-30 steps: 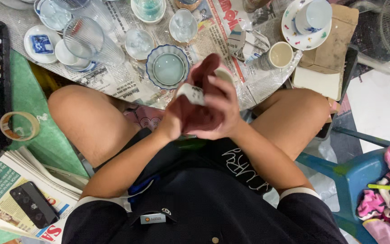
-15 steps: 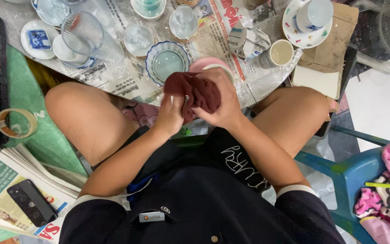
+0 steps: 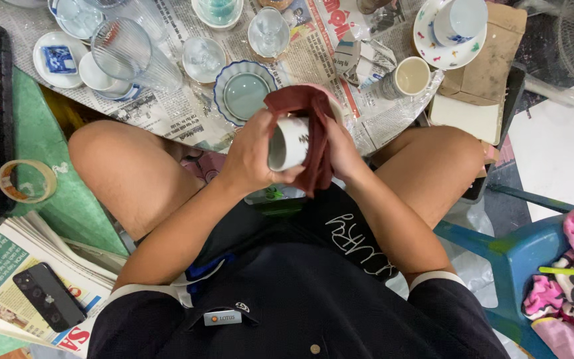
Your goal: The person sits cross-legged and wipes various ceramic and glass items with a brown cloth. They handle cups, bowls, and saucers one at a time, wiping the exterior and interior surfaces before placing them back on the table.
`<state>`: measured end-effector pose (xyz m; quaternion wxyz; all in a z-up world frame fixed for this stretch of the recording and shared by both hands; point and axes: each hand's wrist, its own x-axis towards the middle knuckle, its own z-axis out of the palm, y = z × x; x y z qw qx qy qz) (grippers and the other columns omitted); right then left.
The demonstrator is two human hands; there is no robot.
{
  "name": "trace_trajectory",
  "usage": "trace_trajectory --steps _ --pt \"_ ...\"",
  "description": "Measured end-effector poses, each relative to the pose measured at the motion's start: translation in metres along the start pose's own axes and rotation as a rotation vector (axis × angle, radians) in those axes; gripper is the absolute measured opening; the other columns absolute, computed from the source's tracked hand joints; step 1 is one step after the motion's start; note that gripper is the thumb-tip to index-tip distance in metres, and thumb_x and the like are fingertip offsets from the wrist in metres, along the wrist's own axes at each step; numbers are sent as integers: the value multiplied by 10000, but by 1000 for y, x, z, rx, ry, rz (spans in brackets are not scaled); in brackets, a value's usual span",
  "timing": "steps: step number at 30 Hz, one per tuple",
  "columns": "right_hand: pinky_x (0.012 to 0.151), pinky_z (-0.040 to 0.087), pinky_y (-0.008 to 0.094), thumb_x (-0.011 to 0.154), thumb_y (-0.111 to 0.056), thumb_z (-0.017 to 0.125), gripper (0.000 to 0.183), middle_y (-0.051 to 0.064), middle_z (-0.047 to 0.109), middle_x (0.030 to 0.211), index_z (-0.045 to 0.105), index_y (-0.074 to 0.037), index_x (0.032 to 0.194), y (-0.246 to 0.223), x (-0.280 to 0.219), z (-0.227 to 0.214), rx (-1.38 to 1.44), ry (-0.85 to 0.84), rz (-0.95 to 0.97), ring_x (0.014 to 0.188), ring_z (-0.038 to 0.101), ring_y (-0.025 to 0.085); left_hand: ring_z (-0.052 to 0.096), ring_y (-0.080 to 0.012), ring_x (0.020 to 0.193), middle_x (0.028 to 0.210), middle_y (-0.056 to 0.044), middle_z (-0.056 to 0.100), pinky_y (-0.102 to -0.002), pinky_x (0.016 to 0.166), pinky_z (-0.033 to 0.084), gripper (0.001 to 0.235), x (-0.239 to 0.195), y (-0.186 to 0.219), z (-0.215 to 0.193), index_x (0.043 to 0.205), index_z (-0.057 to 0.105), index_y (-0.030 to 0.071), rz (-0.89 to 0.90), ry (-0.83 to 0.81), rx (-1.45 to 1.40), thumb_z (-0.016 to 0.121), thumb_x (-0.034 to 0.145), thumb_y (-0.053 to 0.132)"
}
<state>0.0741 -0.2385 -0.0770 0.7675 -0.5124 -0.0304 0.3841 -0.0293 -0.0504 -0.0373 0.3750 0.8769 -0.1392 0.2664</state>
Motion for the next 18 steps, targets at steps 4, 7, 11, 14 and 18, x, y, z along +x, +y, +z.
trace_trajectory --steps 4,7,11,14,18 --pt "1064 519 391 1069 -380 462 578 160 627 1372 450 15 1491 -2 0 -20 45 -162 226 1215 646 226 623 -359 968 1142 -166 563 -460 822 528 913 7 2 -10 1368 464 31 159 -80 -1 905 784 577" --pt "1122 475 375 1030 -381 588 634 154 612 1416 472 27 1501 0 -7 -23 -190 -185 43 1285 605 221 615 -374 921 1082 -179 564 -467 773 519 943 8 6 -14 1328 473 37 149 -114 44 925 695 570" --pt "1169 427 372 911 -316 775 790 137 564 1452 414 16 1531 -6 -20 -12 -527 -277 -360 1343 555 227 635 -378 953 1087 -178 582 -467 810 536 990 5 5 -12 1342 451 45 -16 -146 20 856 659 636" --pt "1198 405 380 846 -245 864 853 134 537 1470 422 25 1524 -12 -28 2 -540 -293 -490 1374 531 232 661 -341 1056 1183 -158 594 -444 909 550 998 -1 3 -8 1396 429 56 -117 -91 -56 619 753 796" --pt "1230 370 353 941 -188 786 762 109 498 1518 373 20 1548 -10 -37 19 -484 -110 -625 1427 485 204 594 -337 1182 1271 -170 538 -441 1046 483 1002 7 4 0 1438 366 17 -323 85 -394 457 956 890"
